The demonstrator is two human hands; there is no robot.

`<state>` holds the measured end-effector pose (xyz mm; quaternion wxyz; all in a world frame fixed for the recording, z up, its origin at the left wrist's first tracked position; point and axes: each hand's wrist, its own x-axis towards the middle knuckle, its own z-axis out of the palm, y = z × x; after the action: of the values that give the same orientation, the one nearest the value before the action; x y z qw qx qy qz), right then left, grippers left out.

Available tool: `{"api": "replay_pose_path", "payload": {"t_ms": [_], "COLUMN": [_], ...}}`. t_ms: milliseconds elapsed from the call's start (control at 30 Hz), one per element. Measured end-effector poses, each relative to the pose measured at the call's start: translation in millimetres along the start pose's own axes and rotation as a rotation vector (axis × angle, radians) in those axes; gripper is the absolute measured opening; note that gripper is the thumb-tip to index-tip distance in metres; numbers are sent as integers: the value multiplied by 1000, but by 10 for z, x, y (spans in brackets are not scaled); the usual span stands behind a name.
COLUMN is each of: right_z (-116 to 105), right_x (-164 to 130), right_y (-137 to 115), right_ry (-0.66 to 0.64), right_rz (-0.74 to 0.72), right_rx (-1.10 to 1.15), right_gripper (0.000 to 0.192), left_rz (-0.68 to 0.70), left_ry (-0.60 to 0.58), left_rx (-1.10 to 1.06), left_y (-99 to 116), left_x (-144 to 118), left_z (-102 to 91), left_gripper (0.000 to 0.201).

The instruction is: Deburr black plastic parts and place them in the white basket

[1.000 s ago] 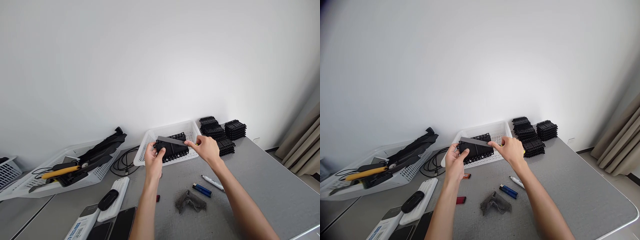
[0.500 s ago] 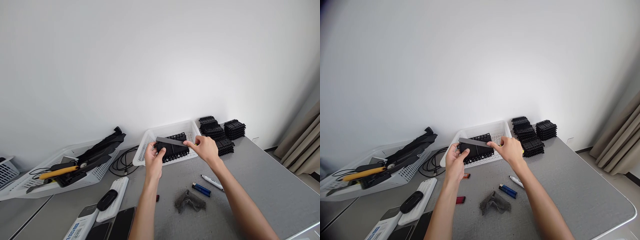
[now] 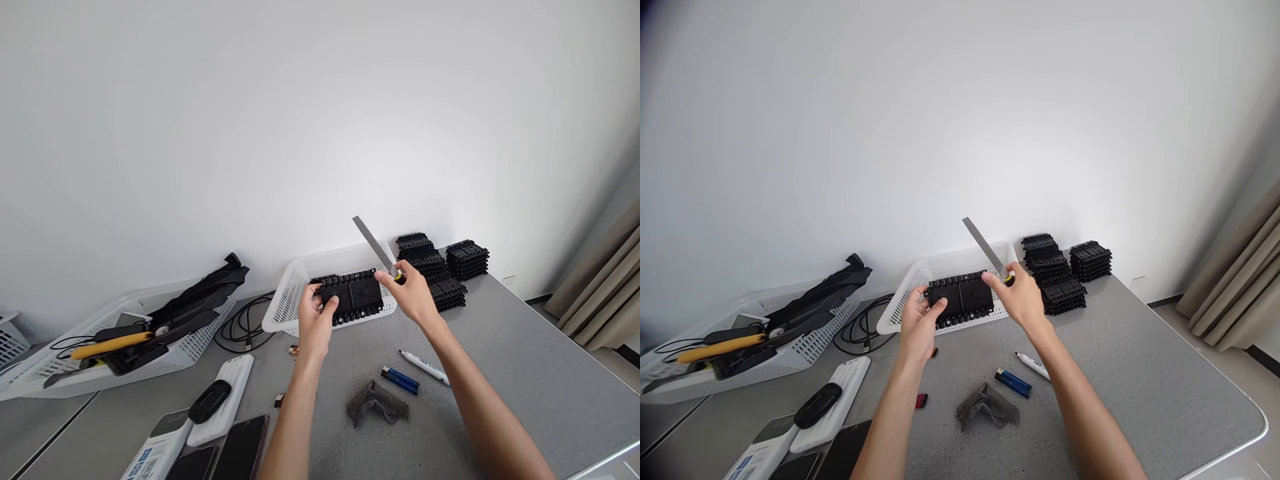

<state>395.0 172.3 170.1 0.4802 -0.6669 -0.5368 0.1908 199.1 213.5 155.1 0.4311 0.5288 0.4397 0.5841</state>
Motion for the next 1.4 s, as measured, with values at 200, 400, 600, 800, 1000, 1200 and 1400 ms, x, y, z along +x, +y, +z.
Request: {"api": "replay_pose_path", "payload": {"t_ms": [200,400,600,800,1000,1200,1400], "right_z": [185,161,105,73,130,176,251], "right_x": [-110,-10,47,5,31,46,15], "right_y": [-158,-16,44,-42,1,44,11], "right_ry": [49,0,-272,-408,-411,-369,-387], "right_rz": [59,-31,50,99,139,184,210], "right_rx": [-50,188,668,824,902,910,946], "right_gripper": [69,46,43,42,45,47,52], "left_rz": [59,45,-52,52,114,-53,-111], "left_ry": [-70,-97,-58,-22,-52,-5,109], "left_rx": [136,103,55,339,205,-118,-268], "left_y": [14,45,165,178,162,100,78], "left_x": [-102,-73,-52,-73,-45,-5,-25], "left_z": [73,17,-44,-68,-56,-60,15], "left_gripper": [34,35,43,43,45,52,52]}}
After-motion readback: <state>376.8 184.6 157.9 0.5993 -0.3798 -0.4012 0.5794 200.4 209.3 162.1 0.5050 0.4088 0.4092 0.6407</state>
